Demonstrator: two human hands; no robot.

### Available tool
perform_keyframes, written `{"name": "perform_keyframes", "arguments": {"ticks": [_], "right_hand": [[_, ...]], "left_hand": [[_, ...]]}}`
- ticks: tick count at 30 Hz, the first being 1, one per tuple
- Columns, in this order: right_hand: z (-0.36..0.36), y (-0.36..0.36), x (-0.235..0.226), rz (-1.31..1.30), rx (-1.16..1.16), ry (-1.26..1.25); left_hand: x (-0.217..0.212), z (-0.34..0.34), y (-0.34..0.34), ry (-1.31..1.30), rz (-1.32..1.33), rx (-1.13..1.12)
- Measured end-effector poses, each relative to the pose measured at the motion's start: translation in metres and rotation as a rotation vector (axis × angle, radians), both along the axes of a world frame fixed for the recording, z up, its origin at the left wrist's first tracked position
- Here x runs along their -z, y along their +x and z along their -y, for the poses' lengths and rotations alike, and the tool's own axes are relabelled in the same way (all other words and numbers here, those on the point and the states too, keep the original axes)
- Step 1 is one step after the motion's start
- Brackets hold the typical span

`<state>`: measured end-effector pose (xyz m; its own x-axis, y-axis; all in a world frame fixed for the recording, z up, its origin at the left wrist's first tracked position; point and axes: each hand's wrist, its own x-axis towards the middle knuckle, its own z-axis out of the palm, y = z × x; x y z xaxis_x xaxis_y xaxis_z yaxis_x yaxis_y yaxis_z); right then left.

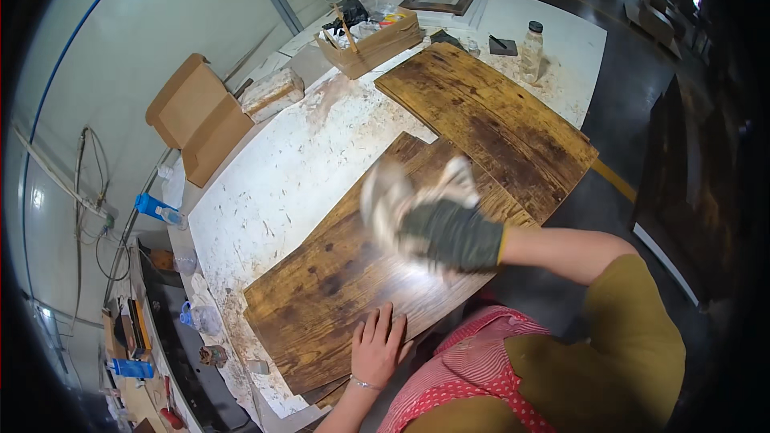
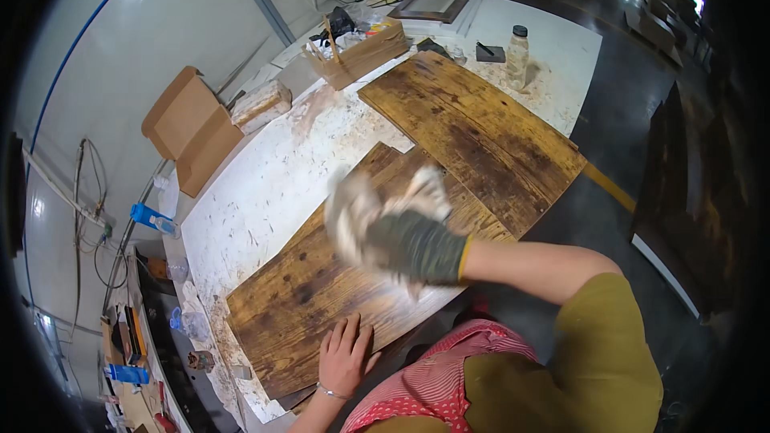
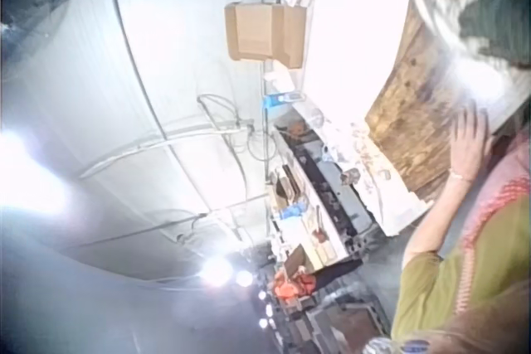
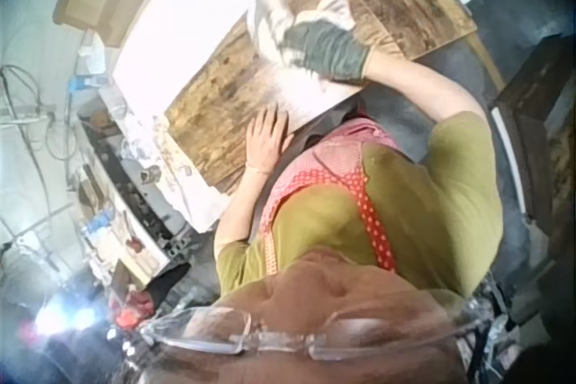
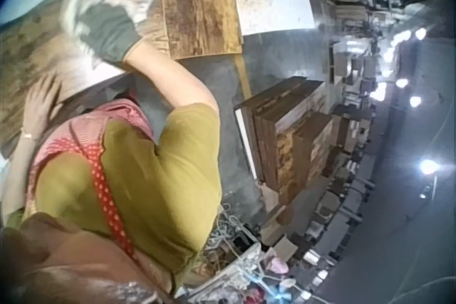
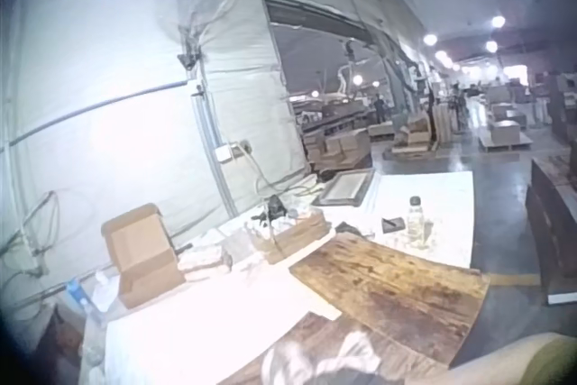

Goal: The person wipes the surface of a slotted wooden panel with a cloth, then repeats the process on two larger flat wooden panels at a workbench.

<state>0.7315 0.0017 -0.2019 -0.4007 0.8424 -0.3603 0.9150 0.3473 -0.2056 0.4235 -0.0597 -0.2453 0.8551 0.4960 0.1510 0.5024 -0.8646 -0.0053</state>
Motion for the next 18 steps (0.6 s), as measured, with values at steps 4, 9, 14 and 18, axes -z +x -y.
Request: {"name": "perform_keyframes", "arguments": {"ticks": [4,9,14,18], "right_hand": [[-0.041,0.037,0.046,-0.347,0.291,0.883],[-0.075,-0.040,0.040,-0.288,0.109,1.000],[-0.062,-0.190,0.052,-0.664,-0.503,0.340],[-0.150,-0.166,0.071,-0.426,-0.157,0.667]], "left_hand": [[0.016,0.000,-0.007,-0.107,-0.048,-0.053],[0.026,0.001,-0.013,-0.155,0.051,-0.057],[0.034,0.005,-0.017,-0.253,0.080,-0.038],[0.034,0.004,-0.019,-0.223,0.137,-0.027]]}}
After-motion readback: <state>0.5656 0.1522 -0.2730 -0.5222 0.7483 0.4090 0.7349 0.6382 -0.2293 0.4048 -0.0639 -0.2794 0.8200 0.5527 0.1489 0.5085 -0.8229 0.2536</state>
